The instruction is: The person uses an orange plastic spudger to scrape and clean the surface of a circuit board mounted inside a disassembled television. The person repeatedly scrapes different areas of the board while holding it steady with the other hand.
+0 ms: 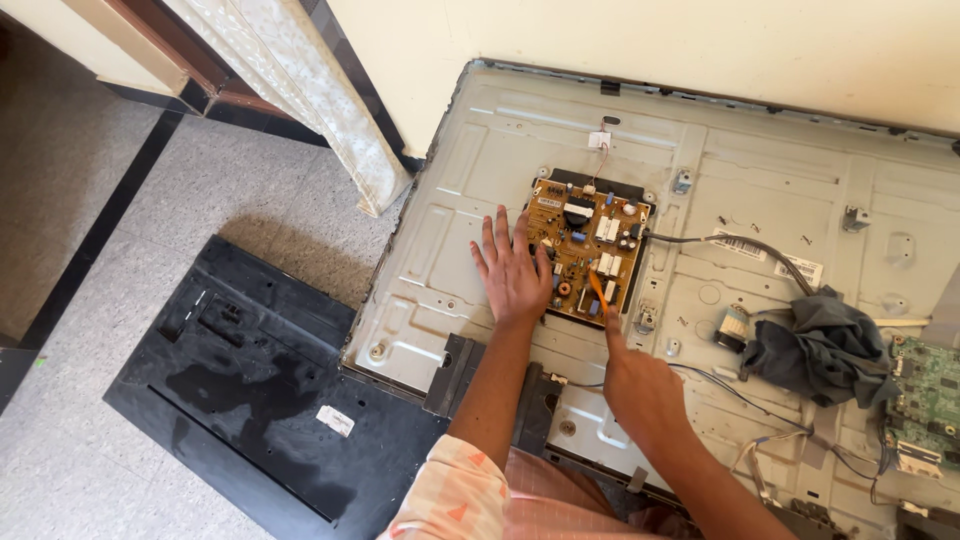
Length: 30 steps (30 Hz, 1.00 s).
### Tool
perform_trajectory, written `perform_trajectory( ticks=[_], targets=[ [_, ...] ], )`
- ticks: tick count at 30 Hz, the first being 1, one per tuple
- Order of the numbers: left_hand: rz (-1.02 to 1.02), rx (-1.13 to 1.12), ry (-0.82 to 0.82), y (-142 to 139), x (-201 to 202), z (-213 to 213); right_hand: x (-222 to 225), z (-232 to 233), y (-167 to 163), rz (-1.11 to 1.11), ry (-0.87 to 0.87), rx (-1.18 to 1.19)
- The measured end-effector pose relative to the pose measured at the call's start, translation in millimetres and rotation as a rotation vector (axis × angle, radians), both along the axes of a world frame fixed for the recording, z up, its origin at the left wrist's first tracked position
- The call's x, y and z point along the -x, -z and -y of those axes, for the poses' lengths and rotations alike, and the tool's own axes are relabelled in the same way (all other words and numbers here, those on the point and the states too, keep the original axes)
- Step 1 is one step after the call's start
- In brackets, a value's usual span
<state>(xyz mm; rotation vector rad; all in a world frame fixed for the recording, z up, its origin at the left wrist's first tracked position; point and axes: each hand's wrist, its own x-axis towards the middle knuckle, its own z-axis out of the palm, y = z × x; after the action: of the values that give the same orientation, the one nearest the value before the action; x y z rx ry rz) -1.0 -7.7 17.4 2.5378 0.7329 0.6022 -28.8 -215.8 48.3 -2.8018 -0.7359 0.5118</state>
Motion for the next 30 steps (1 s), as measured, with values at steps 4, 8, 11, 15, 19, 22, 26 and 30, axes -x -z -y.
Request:
perform_trajectory(
  ticks=[4, 8, 11, 15, 19, 22, 26, 30],
  targets=[
    [-0.020, 0.002, 0.000, 3.5, -0.5, 0.7, 12.2, 15.2, -10.9, -0.073, -0.010, 0.165],
    [-0.027, 0.002, -0.001, 4.6, -1.5, 0.3, 6.7, 12.2, -11.0, -0.007, -0.018, 0.117],
    [-0.032, -0.011, -0.004, 2.3, -1.0, -1.1, -10.1, -7.7, -8.9, 0.025, -0.015, 0.034],
    [-0.033, -0.024, -0.010, 0.9, -2.1, -0.6, -12.9, -15.1, -20.5, 0.018, -0.052, 0.088],
    [-0.034, -0.005, -0.005, 2.0, -1.6, 0.4, -6.6, -0.1, -33.2, -0.064, -0.040, 0.187],
    [-0.031, 0.006, -0.002, 2.1, -0.8, 1.5, -8.5, -10.3, -21.3, -0.108, -0.026, 0.182],
    [-0.012, -0.008, -0.007, -0.3, -1.7, -0.3, -18.9, -49.2, 12.5, 0.107, -0.033, -0.068],
    [-0.032, 0.017, -0.010, -1.8, -0.9, 0.1, -34.1, -72.0, 24.3, 0.100, -0.055, -0.039]
  ],
)
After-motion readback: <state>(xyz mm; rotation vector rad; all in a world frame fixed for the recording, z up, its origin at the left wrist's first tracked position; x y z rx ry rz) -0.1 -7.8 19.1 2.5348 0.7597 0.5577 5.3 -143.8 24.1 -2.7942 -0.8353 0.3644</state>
